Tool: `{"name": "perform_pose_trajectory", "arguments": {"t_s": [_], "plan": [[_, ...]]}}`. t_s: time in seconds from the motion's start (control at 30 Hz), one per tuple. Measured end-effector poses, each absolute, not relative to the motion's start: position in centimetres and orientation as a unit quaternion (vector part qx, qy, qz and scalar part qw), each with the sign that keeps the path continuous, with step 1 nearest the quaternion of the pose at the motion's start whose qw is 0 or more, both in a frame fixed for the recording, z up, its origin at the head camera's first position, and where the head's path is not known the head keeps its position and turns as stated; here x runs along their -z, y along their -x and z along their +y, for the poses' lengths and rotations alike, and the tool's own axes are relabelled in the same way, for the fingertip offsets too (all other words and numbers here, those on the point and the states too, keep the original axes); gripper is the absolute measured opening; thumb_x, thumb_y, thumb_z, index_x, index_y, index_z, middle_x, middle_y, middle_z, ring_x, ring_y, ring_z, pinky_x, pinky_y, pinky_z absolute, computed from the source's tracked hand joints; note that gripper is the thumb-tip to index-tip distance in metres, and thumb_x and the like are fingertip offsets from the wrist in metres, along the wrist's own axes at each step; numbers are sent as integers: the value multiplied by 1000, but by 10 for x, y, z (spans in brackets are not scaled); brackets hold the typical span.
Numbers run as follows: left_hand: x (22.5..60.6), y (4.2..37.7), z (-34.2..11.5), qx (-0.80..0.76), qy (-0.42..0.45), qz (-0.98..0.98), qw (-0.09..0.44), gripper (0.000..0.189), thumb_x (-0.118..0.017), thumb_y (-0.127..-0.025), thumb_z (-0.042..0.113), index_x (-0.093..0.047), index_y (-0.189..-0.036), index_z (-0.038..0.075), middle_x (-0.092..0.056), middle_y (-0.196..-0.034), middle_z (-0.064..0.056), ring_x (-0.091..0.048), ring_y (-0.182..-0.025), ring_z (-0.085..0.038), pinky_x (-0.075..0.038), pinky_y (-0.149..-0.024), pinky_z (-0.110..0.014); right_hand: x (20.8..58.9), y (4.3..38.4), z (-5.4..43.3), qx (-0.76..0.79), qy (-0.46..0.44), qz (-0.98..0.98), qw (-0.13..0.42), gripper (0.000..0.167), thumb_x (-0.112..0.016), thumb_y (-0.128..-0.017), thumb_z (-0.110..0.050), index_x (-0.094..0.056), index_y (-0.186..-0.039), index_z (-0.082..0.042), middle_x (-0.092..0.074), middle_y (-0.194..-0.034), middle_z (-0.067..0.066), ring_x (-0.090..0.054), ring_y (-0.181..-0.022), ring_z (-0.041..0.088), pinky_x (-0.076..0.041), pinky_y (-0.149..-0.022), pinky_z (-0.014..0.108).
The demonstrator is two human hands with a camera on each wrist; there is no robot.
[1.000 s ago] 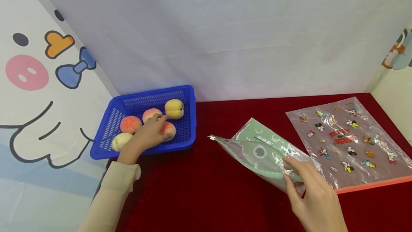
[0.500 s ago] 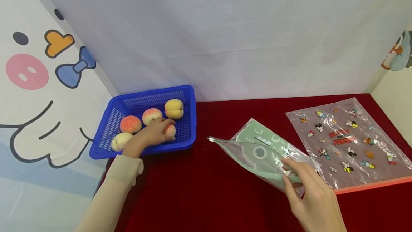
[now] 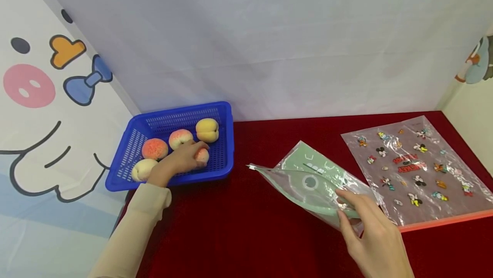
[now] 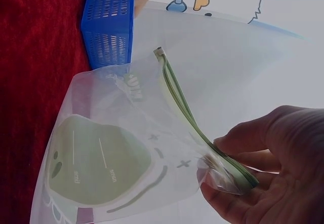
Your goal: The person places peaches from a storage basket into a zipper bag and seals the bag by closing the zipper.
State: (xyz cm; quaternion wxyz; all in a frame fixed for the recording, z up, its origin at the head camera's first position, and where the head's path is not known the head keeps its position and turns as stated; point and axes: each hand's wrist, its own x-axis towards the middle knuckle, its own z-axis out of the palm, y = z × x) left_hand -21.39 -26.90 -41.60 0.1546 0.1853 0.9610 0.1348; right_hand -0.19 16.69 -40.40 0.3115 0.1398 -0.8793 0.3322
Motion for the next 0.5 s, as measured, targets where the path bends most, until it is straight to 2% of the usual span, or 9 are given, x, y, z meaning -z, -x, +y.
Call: {"name": "perform_pose_trajectory", "arguments": {"t_s": [0.1,0.17,0.27,0.5], "plan": [[416,212,-272,-128,-187,964,136,50,-68,-95,22,-57,-140,3,-57,-136,-32,-62,-119,-45,-47,-104,-62,402,1,165,-331,-135,-884,302,58,-82,-74,5,-70,-129,-12,-73,-106,2,-61,-76,8,-48,-65,12],[414,210,-273,-125,-188,966,123,50,-67,-94,22,-57,-139,3,-58,-132,-30,-64,-112,-42,-49,-101,-61,401,1,164,-331,-132,-887,294,65,-84,-69,9,-70,-129,-12,-73,-106,1,-63,-76,8,-50,-66,11],[410,206,-273,-127,-185,969,106,50,-65,-95,24,-57,-140,6,-58,-130,-27,-64,-106,-39,-51,-97,-61,400,1,163,-331,-132,-887,293,66,-85,-68,10,-70,-129,-12,-73,-108,1,-65,-78,9,-52,-69,10],[401,196,-266,-137,-179,971,81,53,-61,-96,31,-55,-146,13,-54,-137,-24,-61,-117,-40,-51,-97,-62,400,2,163,-327,-129,-889,292,66,-84,-68,9,-70,-129,-12,-73,-113,3,-64,-81,12,-50,-71,10]]}}
